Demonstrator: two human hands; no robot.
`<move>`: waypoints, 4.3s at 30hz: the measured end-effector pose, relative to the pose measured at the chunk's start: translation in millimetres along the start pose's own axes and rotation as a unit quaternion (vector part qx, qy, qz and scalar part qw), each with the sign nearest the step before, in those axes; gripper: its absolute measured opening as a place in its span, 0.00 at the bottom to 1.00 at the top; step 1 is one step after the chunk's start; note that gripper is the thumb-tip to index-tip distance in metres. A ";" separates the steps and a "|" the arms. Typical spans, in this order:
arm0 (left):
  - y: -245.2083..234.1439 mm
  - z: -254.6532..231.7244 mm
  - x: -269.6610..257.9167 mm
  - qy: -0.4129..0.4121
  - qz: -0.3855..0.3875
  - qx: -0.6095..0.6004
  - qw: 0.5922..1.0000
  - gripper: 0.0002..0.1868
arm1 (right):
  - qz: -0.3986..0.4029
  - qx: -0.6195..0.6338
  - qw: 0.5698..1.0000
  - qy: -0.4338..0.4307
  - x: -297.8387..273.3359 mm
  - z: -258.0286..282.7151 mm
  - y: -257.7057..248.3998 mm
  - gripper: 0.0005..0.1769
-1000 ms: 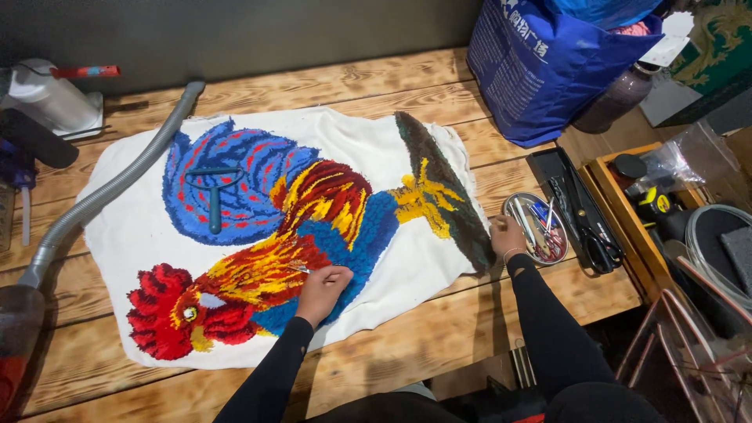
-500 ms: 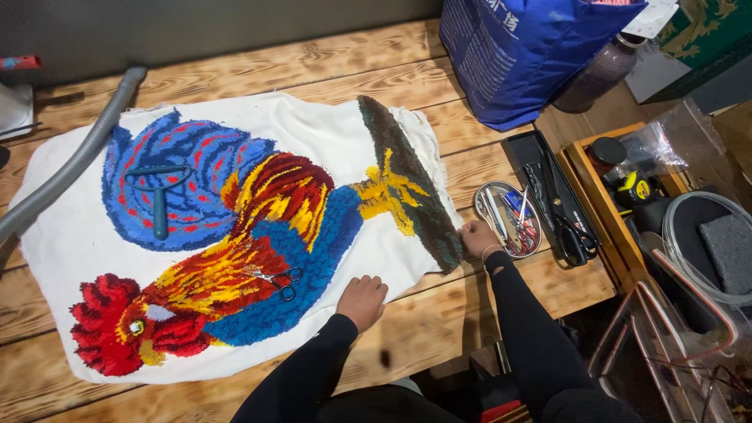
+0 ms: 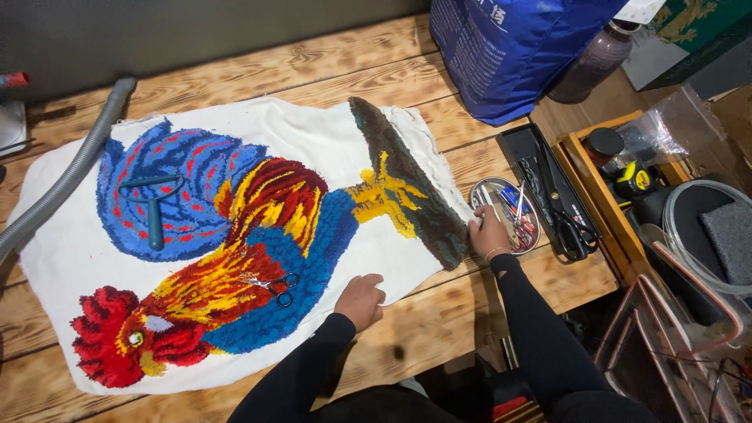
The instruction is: Trimming threads with scissors and electric shears and vacuuming a colorful rooster-shaped rug.
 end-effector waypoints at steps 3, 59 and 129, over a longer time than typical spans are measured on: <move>0.0 0.0 1.3 -0.007 0.010 -0.004 1.000 0.07 | 0.040 0.065 0.995 0.063 2.2 -51.6 27.0 0.23; 4.6 -22.9 194.3 -0.102 0.105 0.233 0.961 0.55 | 0.039 0.012 0.999 -0.022 -38.8 -22.2 -16.0 0.18; -32.8 55.3 269.5 -0.098 -0.136 0.160 0.973 0.72 | 0.097 0.004 0.918 -0.384 230.0 207.6 95.3 0.22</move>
Point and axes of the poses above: each hand's wrist, its own x-axis towards the middle knuckle, its own y-axis out of the palm, z = x × y, the point moved 5 cm from there along x, towards the middle knuckle, and after that the axes turned 8 degrees about -z, right-handed, at the moved point
